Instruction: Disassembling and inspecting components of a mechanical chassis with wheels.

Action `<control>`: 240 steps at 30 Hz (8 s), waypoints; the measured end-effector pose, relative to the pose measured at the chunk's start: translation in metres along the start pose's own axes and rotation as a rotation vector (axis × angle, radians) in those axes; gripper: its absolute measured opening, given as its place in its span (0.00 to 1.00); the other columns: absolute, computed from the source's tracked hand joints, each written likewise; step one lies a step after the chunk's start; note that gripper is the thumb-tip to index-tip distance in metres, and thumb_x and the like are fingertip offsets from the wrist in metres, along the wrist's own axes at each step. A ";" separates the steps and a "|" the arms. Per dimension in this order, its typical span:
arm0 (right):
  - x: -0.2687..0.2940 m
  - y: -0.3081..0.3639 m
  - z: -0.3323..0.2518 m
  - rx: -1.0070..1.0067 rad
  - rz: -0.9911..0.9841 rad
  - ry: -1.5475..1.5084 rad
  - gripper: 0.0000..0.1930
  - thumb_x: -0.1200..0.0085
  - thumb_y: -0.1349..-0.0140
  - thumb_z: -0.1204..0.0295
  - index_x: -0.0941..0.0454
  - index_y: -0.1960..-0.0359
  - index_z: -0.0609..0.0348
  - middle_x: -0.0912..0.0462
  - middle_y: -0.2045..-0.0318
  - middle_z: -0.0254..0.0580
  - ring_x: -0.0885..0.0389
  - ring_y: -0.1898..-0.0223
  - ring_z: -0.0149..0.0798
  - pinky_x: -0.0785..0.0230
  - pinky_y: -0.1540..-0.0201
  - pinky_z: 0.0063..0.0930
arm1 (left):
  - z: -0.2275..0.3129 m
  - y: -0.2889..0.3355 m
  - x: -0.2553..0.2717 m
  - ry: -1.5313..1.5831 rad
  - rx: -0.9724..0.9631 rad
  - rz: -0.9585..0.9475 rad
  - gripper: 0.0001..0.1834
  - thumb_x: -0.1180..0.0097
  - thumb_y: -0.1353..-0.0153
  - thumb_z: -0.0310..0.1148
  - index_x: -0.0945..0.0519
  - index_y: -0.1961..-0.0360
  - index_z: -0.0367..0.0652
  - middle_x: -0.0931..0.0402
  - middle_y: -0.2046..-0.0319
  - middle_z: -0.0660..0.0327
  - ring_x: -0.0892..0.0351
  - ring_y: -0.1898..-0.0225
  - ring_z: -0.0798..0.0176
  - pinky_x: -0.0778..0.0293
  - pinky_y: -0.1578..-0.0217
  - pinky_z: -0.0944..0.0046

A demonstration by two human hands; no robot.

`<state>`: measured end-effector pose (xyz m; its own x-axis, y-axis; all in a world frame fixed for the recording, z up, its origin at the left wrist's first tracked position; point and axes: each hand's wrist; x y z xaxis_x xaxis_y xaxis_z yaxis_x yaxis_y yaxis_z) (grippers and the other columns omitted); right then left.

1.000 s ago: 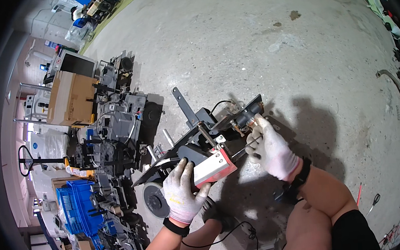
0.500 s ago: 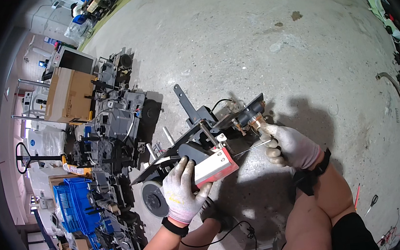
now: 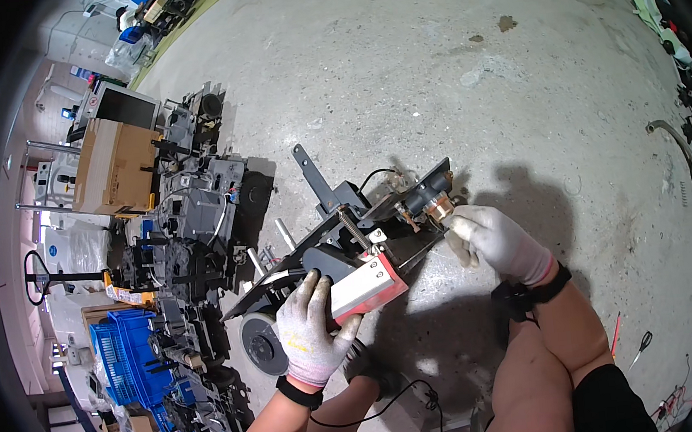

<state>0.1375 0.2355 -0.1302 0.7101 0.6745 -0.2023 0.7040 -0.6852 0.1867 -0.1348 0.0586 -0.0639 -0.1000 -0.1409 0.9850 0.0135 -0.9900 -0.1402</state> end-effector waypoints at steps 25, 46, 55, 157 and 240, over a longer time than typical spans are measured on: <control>-0.039 -0.028 -0.005 -0.114 -0.082 -0.932 0.20 0.64 0.22 0.56 0.31 0.72 0.52 0.35 0.81 0.30 0.40 0.80 0.27 0.41 0.75 0.25 | -0.001 -0.001 -0.006 -0.059 -0.036 0.039 0.40 0.38 0.46 0.58 0.26 0.43 0.34 0.28 0.42 0.44 0.27 0.47 0.41 0.33 0.47 0.47; -0.035 -0.002 -0.003 0.282 0.279 -0.694 0.18 0.66 0.25 0.70 0.36 0.76 0.59 0.29 0.77 0.41 0.34 0.81 0.29 0.37 0.76 0.23 | 0.000 -0.007 0.008 0.049 0.000 -0.059 0.43 0.25 0.59 0.38 0.28 0.40 0.36 0.31 0.40 0.43 0.30 0.41 0.40 0.32 0.40 0.48; -0.034 -0.007 0.013 0.269 0.215 -0.984 0.18 0.64 0.23 0.54 0.33 0.70 0.49 0.31 0.74 0.34 0.34 0.77 0.34 0.37 0.69 0.31 | 0.001 -0.006 0.009 0.052 -0.010 -0.055 0.41 0.27 0.56 0.45 0.27 0.41 0.37 0.31 0.40 0.45 0.29 0.42 0.41 0.34 0.42 0.48; -0.026 -0.046 0.011 0.011 -0.109 -1.078 0.10 0.57 0.27 0.70 0.25 0.57 0.61 0.25 0.77 0.34 0.30 0.78 0.29 0.36 0.71 0.22 | 0.008 -0.008 0.017 1.261 0.618 0.032 0.15 0.51 0.31 0.45 0.26 0.61 0.44 0.26 0.78 0.65 0.37 0.84 0.76 0.44 0.84 0.75; -0.192 -0.007 -0.078 0.150 0.015 1.956 0.29 0.37 0.44 0.63 0.31 0.40 0.54 0.23 0.48 0.51 0.15 0.55 0.51 0.21 0.55 0.45 | -0.031 0.134 0.131 2.480 0.944 0.487 0.16 0.54 0.28 0.50 0.31 0.71 0.55 0.35 0.81 0.70 0.38 0.84 0.70 0.47 0.89 0.71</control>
<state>-0.0029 0.1320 -0.0178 -0.1744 -0.0756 0.9818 0.7668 -0.6360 0.0872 -0.1772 -0.0922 0.0435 -0.1968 -0.5878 -0.7847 0.4193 -0.7739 0.4746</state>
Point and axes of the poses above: each hand's wrist, its own y-axis away from the middle knuckle, its own x-axis out of the back of the hand, z = x × y
